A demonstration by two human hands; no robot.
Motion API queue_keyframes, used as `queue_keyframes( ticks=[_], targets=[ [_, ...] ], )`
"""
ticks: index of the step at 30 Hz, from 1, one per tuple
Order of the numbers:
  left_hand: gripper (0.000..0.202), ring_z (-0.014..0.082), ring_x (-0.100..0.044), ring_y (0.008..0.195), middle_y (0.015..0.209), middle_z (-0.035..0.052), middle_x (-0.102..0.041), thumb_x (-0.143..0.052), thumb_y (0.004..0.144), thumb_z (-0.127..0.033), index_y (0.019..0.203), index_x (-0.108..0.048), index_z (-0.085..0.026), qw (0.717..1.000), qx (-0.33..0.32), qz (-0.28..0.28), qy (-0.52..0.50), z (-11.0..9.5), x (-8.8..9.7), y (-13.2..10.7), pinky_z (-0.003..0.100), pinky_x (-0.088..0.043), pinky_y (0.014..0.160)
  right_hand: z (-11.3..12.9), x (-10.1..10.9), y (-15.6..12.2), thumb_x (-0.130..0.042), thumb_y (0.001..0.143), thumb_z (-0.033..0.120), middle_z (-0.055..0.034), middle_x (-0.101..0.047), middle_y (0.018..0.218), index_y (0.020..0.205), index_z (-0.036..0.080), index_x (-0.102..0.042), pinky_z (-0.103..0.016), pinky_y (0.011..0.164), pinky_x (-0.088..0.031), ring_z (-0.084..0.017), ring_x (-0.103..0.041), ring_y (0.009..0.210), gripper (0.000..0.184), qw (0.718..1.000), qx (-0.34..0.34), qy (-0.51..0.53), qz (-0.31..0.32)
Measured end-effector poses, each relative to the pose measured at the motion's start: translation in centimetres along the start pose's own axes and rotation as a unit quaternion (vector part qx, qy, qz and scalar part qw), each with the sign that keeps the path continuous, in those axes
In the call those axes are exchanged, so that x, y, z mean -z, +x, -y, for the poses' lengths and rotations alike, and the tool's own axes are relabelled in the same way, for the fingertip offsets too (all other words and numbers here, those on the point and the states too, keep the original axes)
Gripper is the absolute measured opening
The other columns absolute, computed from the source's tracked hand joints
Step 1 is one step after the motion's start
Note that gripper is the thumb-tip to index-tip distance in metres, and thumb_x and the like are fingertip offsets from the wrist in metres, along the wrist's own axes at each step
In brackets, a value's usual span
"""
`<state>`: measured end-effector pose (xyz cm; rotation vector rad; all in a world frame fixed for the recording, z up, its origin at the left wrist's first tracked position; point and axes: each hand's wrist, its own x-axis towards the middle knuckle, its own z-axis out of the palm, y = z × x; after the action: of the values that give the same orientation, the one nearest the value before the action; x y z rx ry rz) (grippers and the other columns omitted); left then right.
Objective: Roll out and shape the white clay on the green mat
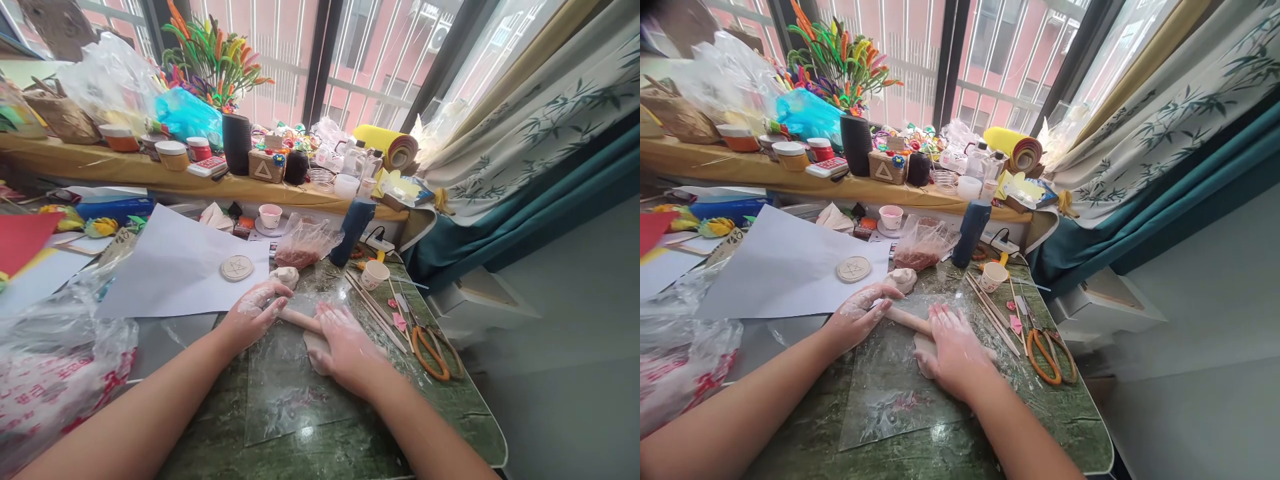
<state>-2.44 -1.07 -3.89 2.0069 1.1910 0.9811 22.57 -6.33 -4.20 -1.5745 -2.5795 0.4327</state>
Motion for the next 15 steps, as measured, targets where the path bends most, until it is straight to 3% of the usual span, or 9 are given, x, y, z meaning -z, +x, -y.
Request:
queue_keyframes(
  ticks=[3, 7, 15],
  targets=[
    [0.034, 0.0261, -0.065, 0.106, 0.109, 0.0067, -0.073, -0.046, 0.099, -0.043, 0.105, -0.071, -0.022, 1.0, 0.007, -0.015, -0.018, 0.2, -0.1, 0.1, 0.038, -0.048, 0.1, 2.5, -2.3, -3.3, -0.062, 0.091, 0.056, -0.0182, -0.011, 0.168, 0.163, 0.007, -0.015, -0.057, 0.127, -0.017, -0.037, -0.011, 0.157, 0.099, 0.999, 0.035, -0.002, 0.015],
    [0.037, 0.026, -0.066, 0.103, 0.106, 0.0068, -0.073, -0.044, 0.1, -0.046, 0.104, -0.072, -0.022, 0.999, 0.014, -0.017, -0.025, 0.7, -0.3, 0.4, 0.038, -0.049, 0.096, 3.4, -3.6, -5.4, -0.062, 0.091, 0.058, -0.0137, -0.004, 0.169, 0.164, 0.012, -0.009, -0.058, 0.127, -0.011, -0.038, -0.007, 0.157, 0.101, 0.996, 0.08, 0.008, 0.037],
    [0.04, 0.0267, -0.065, 0.111, 0.111, 0.0055, -0.074, -0.044, 0.101, -0.049, 0.103, -0.073, -0.022, 0.999, 0.025, -0.021, -0.023, 0.6, -0.1, 0.3, 0.039, -0.044, 0.107, -0.3, 1.2, 0.5, -0.047, 0.101, 0.052, -0.0162, -0.023, 0.167, 0.162, 0.01, -0.023, -0.054, 0.128, -0.01, -0.029, -0.016, 0.157, 0.078, 0.999, 0.031, 0.031, 0.031]
  ],
)
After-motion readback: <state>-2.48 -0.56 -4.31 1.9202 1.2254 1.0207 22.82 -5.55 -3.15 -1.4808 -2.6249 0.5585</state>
